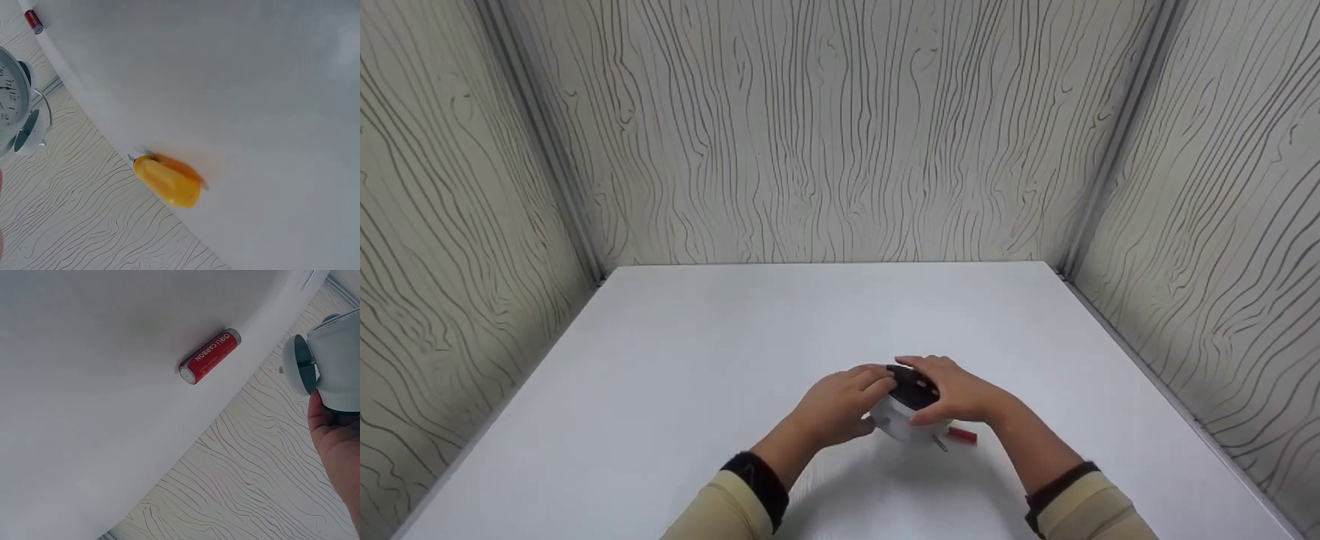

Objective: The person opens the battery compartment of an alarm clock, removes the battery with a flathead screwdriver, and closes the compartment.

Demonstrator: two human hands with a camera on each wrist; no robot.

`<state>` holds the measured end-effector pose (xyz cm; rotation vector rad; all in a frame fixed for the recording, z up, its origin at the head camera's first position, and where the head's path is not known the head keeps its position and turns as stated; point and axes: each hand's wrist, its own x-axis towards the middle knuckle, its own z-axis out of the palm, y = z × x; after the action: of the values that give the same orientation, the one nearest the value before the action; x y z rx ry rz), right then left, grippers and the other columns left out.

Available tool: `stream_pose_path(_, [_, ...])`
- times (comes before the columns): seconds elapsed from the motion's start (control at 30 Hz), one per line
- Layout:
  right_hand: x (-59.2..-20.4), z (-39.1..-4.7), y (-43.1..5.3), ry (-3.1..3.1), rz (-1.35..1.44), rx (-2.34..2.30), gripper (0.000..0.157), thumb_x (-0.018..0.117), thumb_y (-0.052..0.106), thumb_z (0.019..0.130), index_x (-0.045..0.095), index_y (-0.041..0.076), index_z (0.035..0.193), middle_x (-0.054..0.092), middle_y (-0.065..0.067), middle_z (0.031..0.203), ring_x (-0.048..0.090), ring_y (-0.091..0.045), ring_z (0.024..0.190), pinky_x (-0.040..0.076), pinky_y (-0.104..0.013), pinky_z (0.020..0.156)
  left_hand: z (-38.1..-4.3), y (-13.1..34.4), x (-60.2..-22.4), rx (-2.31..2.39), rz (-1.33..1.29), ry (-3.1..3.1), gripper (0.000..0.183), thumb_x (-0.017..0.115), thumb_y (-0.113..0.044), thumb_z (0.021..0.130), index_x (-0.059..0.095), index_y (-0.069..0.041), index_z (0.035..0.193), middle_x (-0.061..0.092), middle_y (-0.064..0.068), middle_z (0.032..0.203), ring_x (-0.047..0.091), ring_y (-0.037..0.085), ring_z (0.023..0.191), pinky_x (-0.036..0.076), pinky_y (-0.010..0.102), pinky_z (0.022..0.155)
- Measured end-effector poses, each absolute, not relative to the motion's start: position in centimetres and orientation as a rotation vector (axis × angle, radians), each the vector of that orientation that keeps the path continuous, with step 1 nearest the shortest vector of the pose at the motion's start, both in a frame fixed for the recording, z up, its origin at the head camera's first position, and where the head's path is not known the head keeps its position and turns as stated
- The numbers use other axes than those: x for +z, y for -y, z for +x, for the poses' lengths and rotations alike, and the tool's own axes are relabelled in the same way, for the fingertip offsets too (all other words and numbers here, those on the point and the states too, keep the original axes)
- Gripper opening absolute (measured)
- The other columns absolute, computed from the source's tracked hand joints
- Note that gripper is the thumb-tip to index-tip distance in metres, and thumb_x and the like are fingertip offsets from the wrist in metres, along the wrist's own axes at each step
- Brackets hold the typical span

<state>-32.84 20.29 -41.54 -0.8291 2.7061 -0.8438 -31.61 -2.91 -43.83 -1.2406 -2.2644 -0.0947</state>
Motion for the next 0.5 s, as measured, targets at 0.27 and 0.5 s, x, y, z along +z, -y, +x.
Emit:
stream_pose_path(0.27, [-41.2, -33.1, -21.7, -2.496, -0.813, -1.067, 0.065, 0.054, 0.044, 0.085, 0.036, 0.015, 0.14, 0.037, -0.013, 0.138, 0.034, -0.034, 0.124, 0.031, -0.058, 0.096, -31.1, 2.6, -43.6, -0.144, -1.179, 2.347, 0.06, 0.079, -0.026, 0.07, 0.046, -0.017, 0.12, 0.054, -0.003, 0.12, 0.051, 0.011, 0.114, 0.049, 0.024, 0.084])
stream_pose_path(0.5, [-41.6, -33.2, -23.3, -2.549, -0.718, -1.275, 0.04, 0.035, 0.015, 0.095, 0.045, 0.011, 0.134, 0.049, -0.016, 0.13, 0.049, -0.034, 0.112, 0.041, -0.051, 0.089, -31.0, 2.4, -43.8, -0.351, -0.994, 2.538, 0.059, 0.08, -0.023, 0.068, 0.048, -0.017, 0.117, 0.057, -0.002, 0.119, 0.055, 0.011, 0.108, 0.045, 0.024, 0.089])
